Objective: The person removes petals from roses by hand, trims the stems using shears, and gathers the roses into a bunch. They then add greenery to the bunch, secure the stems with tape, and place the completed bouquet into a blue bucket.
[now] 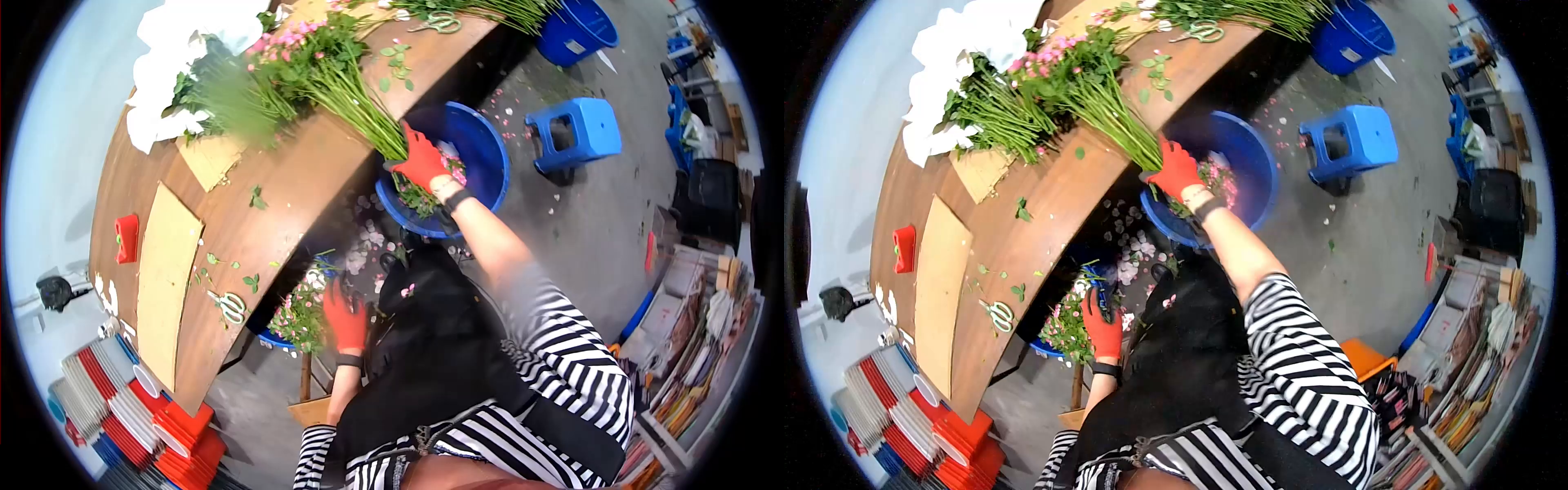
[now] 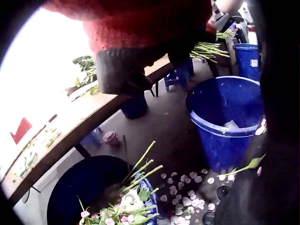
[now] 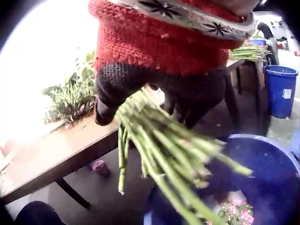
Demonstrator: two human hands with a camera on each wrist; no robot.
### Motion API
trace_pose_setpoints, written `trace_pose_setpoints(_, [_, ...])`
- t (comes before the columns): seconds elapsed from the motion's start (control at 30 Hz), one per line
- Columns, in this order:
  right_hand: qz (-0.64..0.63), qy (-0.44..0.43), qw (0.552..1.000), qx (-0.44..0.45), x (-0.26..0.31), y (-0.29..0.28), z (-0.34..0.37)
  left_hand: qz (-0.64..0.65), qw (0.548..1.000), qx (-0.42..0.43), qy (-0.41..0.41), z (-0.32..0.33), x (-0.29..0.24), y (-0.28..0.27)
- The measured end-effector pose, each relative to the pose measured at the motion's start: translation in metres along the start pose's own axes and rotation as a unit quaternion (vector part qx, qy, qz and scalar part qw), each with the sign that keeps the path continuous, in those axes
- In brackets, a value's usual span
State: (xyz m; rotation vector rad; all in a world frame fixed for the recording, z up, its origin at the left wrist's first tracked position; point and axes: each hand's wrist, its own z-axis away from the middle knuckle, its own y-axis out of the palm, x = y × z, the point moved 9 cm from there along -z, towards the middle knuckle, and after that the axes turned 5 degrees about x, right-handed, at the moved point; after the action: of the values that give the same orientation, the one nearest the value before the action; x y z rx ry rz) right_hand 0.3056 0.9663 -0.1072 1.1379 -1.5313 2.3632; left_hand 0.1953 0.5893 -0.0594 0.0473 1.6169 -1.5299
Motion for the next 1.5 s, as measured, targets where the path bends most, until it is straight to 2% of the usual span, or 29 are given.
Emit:
trace_pose_setpoints(0.07, [-0.02,-0.032,0.998,-0.045,-0.01,-0.033,0.043,0.006,1.0,0.006,-0.018,0.002,0.027,0.013])
trace_pose_setpoints(0.1, [0.002,-0.017,0.998,-0.055,-0.031,-0.047,0.067,0.012,1.0,0.006,-0.028,0.002,0.036,0.021])
trace_pose_setpoints(0.13, [-0.011,-0.017,0.997,-0.076,-0.047,-0.065,0.093,0.058,0.994,0.036,-0.081,0.003,0.043,0.029])
trace_pose_setpoints(0.17, [0.022,0.016,0.993,-0.119,-0.09,-0.068,0.119,0.1,0.99,0.038,-0.093,-0.003,0.043,0.039])
trace_pose_setpoints(0.23, [-0.025,0.189,0.976,-0.102,-0.166,-0.071,0.177,0.176,0.975,0.05,-0.129,0.001,0.045,0.061])
trace_pose_setpoints(0.27, [-0.059,0.276,0.955,-0.09,-0.203,-0.07,0.199,0.166,0.976,0.066,-0.125,0.002,0.055,0.084])
trace_pose_setpoints(0.3, [-0.046,0.304,0.947,-0.094,-0.245,-0.062,0.217,0.155,0.977,0.078,-0.121,0.001,0.062,0.104])
trace_pose_setpoints(0.33, [-0.034,0.33,0.938,-0.097,-0.277,-0.054,0.229,0.149,0.972,0.095,-0.152,0.001,0.058,0.114])
trace_pose_setpoints(0.4, [-0.029,0.365,0.929,-0.047,-0.293,-0.054,0.234,0.168,0.957,0.124,-0.204,-0.004,0.041,0.142])
trace_pose_setpoints(0.47, [-0.054,0.387,0.92,-0.015,-0.318,-0.049,0.223,0.213,0.932,0.148,-0.253,-0.006,0.027,0.175])
trace_pose_setpoints(0.57, [-0.103,0.399,0.911,0.022,-0.381,-0.027,0.188,0.17,0.936,0.16,-0.263,-0.02,0.01,0.221])
trace_pose_setpoints(0.6, [-0.102,0.401,0.909,0.041,-0.398,-0.024,0.171,0.15,0.931,0.157,-0.293,-0.025,0.011,0.239])
trace_pose_setpoints(0.63, [-0.1,0.403,0.908,0.06,-0.419,-0.017,0.155,0.313,0.852,0.151,-0.391,-0.019,0.038,0.283])
trace_pose_setpoints(0.67, [-0.083,0.381,0.92,0.044,-0.436,-0.014,0.138,0.33,0.82,0.143,-0.445,-0.015,0.059,0.32])
trace_pose_setpoints(0.7, [-0.114,0.401,0.903,0.103,-0.445,-0.019,0.12,0.345,0.784,0.137,-0.497,-0.014,0.062,0.341])
trace_pose_setpoints(0.8, [-0.078,0.356,0.927,0.087,-0.47,-0.036,0.053,0.295,0.859,0.147,-0.392,-0.002,0.161,0.464])
trace_pose_setpoints(0.87, [-0.096,0.305,0.946,0.06,-0.518,-0.012,0.017,0.404,0.768,0.026,-0.496,-0.026,0.108,0.449])
trace_pose_setpoints(0.9, [-0.154,0.269,0.947,0.082,-0.528,0.004,-0.002,0.457,0.711,-0.077,-0.528,-0.043,0.076,0.431])
trace_pose_setpoints(0.97, [-0.269,0.205,0.933,0.12,-0.538,0.024,-0.039,0.25,0.893,0.035,-0.372,-0.07,0.117,0.447])
trace_pose_setpoints(1.0, [-0.266,0.208,0.936,0.102,-0.538,0.028,-0.051,0.131,0.948,0.051,-0.287,-0.079,0.137,0.456])
trace_pose_setpoints(1.03, [-0.254,0.247,0.927,0.125,-0.543,0.034,-0.061,0.189,0.937,0.047,-0.289,-0.077,0.156,0.468])
trace_pose_setpoints(1.1, [-0.225,0.321,0.905,0.166,-0.553,0.045,-0.076,0.317,0.896,0.022,-0.311,-0.085,0.176,0.48])
trace_pose_setpoints(1.13, [-0.188,0.34,0.91,0.145,-0.562,0.047,-0.079,0.434,0.83,-0.01,-0.351,-0.091,0.17,0.479])
trace_pose_setpoints(1.17, [-0.173,0.321,0.923,0.126,-0.567,0.054,-0.084,0.529,0.758,-0.04,-0.38,-0.098,0.161,0.474])
trace_pose_setpoints(1.23, [-0.142,0.281,0.945,0.087,-0.576,0.061,-0.092,0.641,0.649,-0.061,-0.405,-0.114,0.129,0.446])
trace_pose_setpoints(1.27, [-0.146,0.263,0.95,0.082,-0.551,0.045,-0.097,0.673,0.613,-0.06,-0.409,-0.12,0.111,0.427])
trace_pose_setpoints(1.33, [-0.164,0.224,0.959,0.064,-0.449,-0.001,-0.116,0.708,0.57,-0.053,-0.414,-0.136,0.086,0.391])
trace_pose_setpoints(1.4, [-0.173,0.219,0.954,0.108,-0.435,0.011,-0.133,0.722,0.548,-0.053,-0.418,-0.149,0.08,0.368])
trace_pose_setpoints(1.5, [-0.156,0.222,0.954,0.13,-0.414,0.023,-0.148,0.742,0.501,-0.054,-0.443,-0.156,0.124,0.382])
